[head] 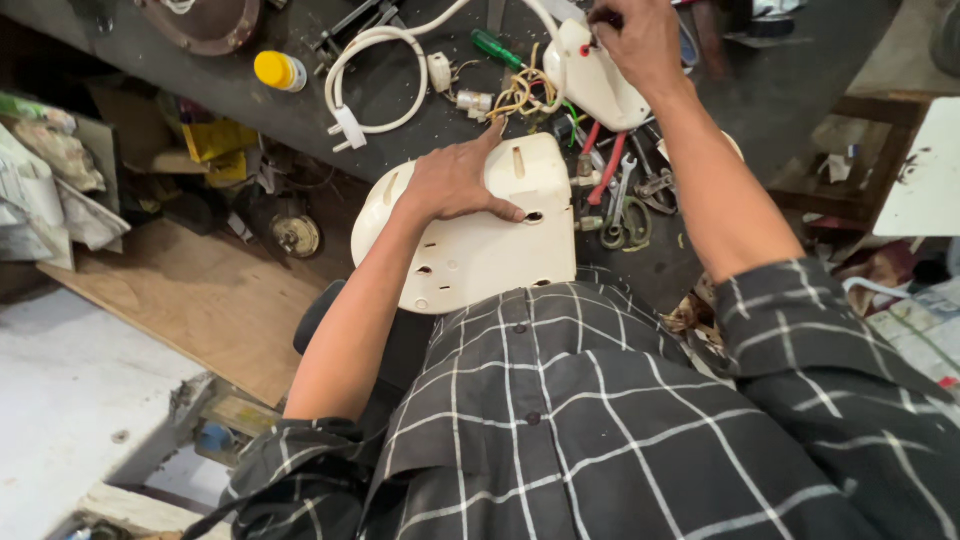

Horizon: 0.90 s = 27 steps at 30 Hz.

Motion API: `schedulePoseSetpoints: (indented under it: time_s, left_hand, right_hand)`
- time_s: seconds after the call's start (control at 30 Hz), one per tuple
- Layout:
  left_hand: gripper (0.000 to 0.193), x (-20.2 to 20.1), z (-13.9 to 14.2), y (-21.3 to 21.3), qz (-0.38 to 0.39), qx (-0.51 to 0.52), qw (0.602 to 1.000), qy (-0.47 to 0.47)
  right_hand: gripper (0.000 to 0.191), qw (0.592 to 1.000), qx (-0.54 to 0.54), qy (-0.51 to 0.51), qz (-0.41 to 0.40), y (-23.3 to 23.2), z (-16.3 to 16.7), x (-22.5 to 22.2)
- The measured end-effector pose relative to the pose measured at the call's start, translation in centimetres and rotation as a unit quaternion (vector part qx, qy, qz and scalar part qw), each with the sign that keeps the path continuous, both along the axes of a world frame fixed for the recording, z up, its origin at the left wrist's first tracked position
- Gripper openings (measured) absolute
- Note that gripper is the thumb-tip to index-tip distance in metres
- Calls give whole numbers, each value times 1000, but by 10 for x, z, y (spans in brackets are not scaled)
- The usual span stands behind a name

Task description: The person retrieves currency from a drawer, then handles a white appliance casing, turning it over and using a screwdriver to remove screws from the bottom. They place the casing on the workbench and continue to manipulate it while searching for parts.

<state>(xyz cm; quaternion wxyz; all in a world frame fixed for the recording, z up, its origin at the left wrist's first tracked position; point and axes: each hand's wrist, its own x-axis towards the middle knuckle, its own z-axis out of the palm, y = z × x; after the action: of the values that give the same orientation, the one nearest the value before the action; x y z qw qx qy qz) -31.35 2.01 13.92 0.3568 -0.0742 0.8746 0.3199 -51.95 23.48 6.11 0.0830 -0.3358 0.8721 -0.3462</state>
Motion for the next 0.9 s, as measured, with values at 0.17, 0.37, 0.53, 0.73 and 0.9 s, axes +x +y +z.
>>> schedulePoseSetpoints:
  time_s: [0.17, 0.37, 0.53, 0.73, 0.9]
  left_hand:
    - [146, -6, 5, -1, -4, 7, 1000, -13]
    - [147, -12, 5, -2, -5, 7, 1000, -18]
    - [147, -14, -1, -5, -10, 9, 1000, -6]
    - [149, -17, -10, -6, -11, 6, 1000, -17]
    - [153, -17, -14, -8, -16, 1, 1000, -2]
  right_hand:
    - [25, 964, 38, -255, 67, -5, 22, 22]
    - [22, 978, 58, -130, 153, -12, 48, 24]
    - [22, 958, 112, -158, 210, -26, 62, 29]
    - [36, 928, 211, -190, 242, -63, 55, 43]
    - [44, 904, 284, -142, 287, -79, 45, 35]
